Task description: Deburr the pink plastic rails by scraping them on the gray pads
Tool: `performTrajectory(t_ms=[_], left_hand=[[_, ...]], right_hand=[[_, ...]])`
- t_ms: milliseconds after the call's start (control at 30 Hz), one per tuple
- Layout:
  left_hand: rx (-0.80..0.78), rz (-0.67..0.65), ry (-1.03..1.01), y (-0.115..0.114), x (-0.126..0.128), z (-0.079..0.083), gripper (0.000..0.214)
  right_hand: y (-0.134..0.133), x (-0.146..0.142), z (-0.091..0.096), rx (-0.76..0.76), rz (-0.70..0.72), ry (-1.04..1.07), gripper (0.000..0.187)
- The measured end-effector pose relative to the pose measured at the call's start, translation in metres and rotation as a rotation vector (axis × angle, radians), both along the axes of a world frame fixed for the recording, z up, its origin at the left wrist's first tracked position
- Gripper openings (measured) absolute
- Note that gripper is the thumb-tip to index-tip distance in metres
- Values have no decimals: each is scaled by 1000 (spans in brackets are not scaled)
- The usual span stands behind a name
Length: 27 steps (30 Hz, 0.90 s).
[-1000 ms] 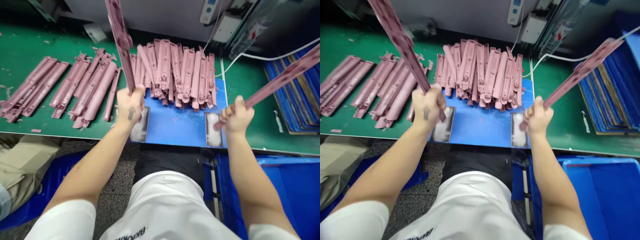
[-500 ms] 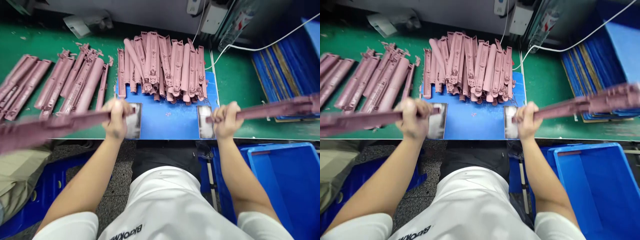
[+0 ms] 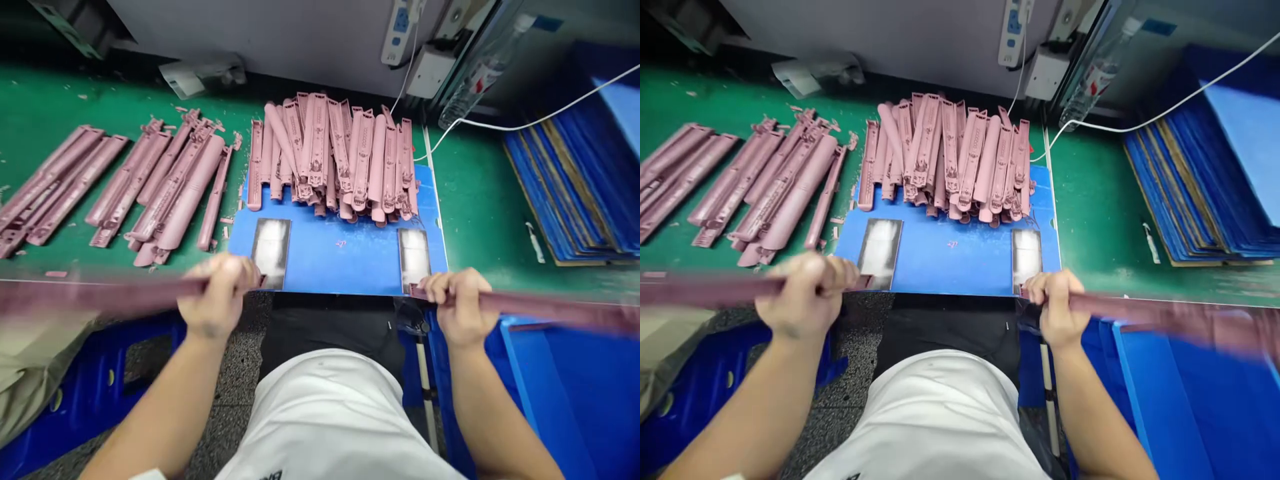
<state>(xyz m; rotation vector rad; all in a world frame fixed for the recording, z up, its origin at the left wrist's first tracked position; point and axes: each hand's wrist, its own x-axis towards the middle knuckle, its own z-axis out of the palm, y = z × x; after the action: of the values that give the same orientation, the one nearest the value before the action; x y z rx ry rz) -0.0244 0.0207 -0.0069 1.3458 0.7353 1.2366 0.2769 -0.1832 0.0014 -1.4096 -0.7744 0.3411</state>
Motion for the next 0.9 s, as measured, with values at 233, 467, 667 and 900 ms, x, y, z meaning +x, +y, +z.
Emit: performTrajectory(t_ms=[233, 467, 667, 900], left_hand=[[78, 114, -20, 77, 66, -15, 73], [358, 49, 130, -46, -39, -30, 57], [-220, 97, 163, 32, 30, 9, 67], [482, 166, 10, 111, 56, 58, 60]], right_hand=[[96, 60, -4, 3, -179, -149, 71], [-48, -19, -10, -27, -69, -236, 50], [32, 30, -1, -276, -117, 80, 55], [112, 91, 58, 173, -322, -666, 57]])
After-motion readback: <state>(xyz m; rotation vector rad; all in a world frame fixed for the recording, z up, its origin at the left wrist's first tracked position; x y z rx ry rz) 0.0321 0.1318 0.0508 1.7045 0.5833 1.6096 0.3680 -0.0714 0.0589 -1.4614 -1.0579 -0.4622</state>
